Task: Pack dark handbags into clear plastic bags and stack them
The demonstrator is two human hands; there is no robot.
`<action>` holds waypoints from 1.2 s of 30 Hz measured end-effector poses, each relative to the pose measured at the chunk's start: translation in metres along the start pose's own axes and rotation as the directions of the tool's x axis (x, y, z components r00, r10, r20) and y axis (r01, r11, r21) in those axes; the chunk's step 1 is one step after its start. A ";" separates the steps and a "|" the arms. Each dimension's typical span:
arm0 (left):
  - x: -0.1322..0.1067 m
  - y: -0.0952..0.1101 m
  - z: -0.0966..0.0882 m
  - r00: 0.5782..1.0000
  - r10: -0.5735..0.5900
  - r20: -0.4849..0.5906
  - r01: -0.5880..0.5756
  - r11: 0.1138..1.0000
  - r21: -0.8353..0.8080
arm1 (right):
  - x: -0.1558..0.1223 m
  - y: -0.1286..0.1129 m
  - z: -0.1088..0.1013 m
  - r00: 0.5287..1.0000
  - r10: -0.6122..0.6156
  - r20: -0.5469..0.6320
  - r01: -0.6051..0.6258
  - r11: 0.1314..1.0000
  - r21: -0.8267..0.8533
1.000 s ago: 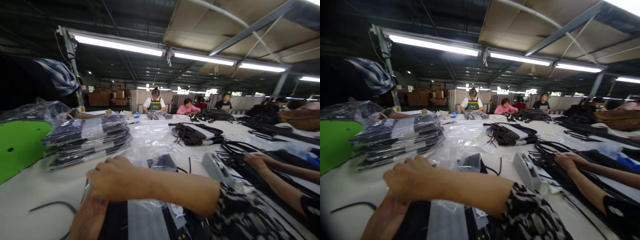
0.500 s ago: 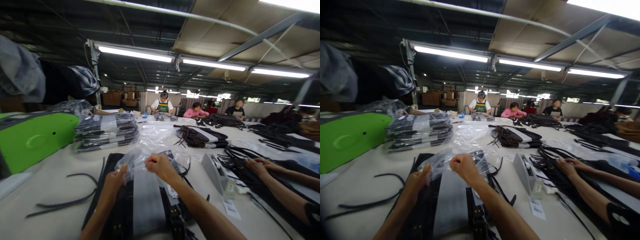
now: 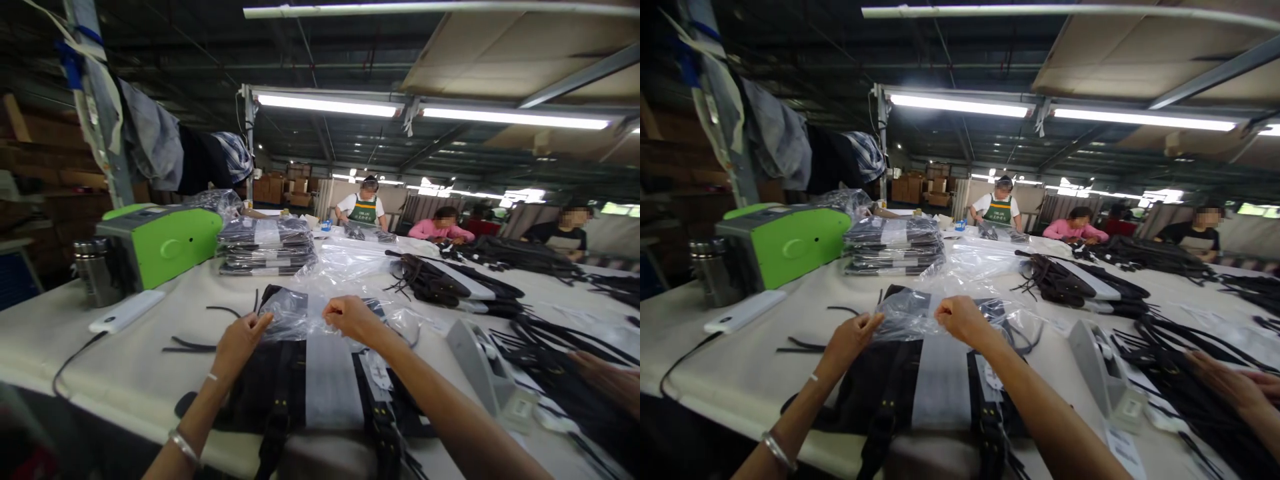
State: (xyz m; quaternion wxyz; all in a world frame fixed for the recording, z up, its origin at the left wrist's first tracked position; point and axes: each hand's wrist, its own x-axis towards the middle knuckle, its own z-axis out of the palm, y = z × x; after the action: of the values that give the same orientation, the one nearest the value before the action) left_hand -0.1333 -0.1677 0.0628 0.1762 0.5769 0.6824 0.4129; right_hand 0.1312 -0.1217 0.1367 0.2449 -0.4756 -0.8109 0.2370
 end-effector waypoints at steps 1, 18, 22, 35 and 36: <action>-0.004 0.003 -0.001 0.988 0.076 -0.138 -0.066 0.995 0.075 | -0.001 0.000 0.002 1.000 0.021 -0.003 -0.021 1.000 -0.002; -0.032 0.058 0.046 0.825 0.521 0.218 -0.560 0.805 0.196 | -0.035 -0.003 0.034 0.978 0.080 0.193 -0.073 0.996 -0.044; -0.046 0.074 0.056 0.801 0.595 0.067 -0.578 0.739 0.346 | -0.032 -0.014 0.039 0.994 0.069 0.080 -0.037 0.935 -0.352; -0.042 0.049 0.048 0.847 0.317 0.427 -0.516 0.684 0.516 | -0.040 0.050 -0.017 0.947 0.265 -0.182 -0.321 0.747 -0.582; -0.037 0.043 0.047 0.860 0.311 0.404 -0.500 0.670 0.549 | -0.045 0.054 -0.016 0.946 0.269 -0.180 -0.322 0.739 -0.592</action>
State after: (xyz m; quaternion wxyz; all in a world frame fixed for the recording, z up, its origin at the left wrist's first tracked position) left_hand -0.0622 -0.1861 0.0589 -0.0337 0.7914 0.6020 0.1006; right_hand 0.1960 -0.1356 0.1080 0.0693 -0.6610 -0.7468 -0.0233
